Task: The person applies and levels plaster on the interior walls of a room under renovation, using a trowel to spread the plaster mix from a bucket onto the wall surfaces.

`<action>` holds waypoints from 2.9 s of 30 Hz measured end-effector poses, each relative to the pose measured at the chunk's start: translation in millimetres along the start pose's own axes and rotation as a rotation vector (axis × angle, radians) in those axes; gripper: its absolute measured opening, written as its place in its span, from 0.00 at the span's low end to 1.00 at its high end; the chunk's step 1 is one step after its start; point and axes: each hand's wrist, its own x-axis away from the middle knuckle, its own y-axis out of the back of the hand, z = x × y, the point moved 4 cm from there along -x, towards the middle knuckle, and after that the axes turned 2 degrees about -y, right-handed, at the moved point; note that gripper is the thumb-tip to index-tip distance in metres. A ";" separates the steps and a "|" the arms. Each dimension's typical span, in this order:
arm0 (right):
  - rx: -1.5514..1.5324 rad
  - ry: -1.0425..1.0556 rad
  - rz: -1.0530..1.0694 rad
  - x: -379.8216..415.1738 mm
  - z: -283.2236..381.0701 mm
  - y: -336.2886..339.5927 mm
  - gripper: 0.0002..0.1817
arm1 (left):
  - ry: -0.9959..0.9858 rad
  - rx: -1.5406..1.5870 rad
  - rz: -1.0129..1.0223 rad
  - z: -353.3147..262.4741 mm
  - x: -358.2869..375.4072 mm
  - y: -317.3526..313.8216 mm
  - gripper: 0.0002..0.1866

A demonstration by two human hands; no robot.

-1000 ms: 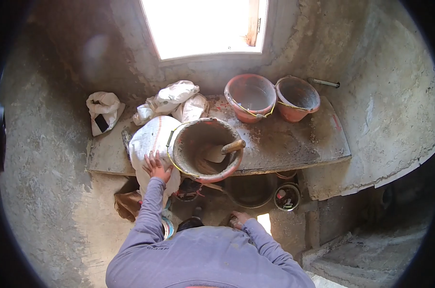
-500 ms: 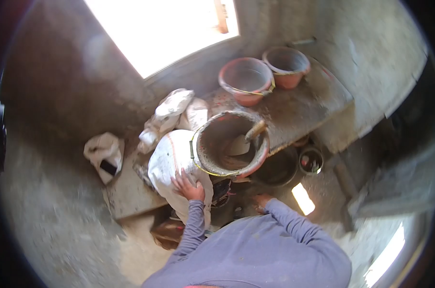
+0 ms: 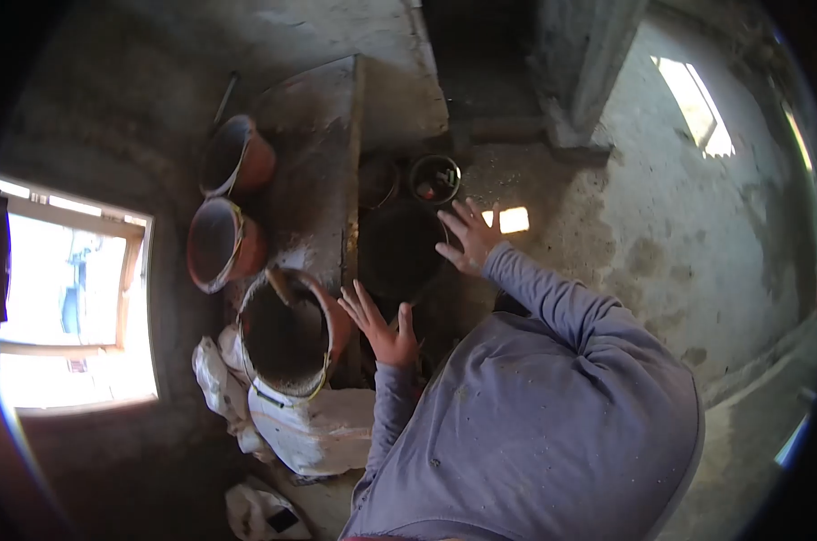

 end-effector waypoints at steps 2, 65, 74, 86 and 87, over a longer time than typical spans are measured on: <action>0.067 -0.099 -0.009 -16.3 -36.5 16.0 0.40 | 0.097 -0.103 0.084 21.7 -26.1 -46.0 0.45; -0.353 0.022 0.083 -890.6 -784.5 294.2 0.27 | 0.511 -0.173 0.349 -193.1 -942.7 -746.3 0.46; -0.425 0.248 0.454 -1043.8 -740.7 290.6 0.27 | 0.863 -0.134 0.314 -178.3 -1005.3 -756.6 0.45; -0.097 0.241 0.677 -1194.1 -788.9 287.0 0.28 | 0.559 -0.230 0.741 -97.1 -1161.2 -811.3 0.24; -0.087 0.188 0.703 -1208.0 -796.1 292.1 0.29 | 0.915 0.026 0.564 -91.2 -1176.6 -792.5 0.31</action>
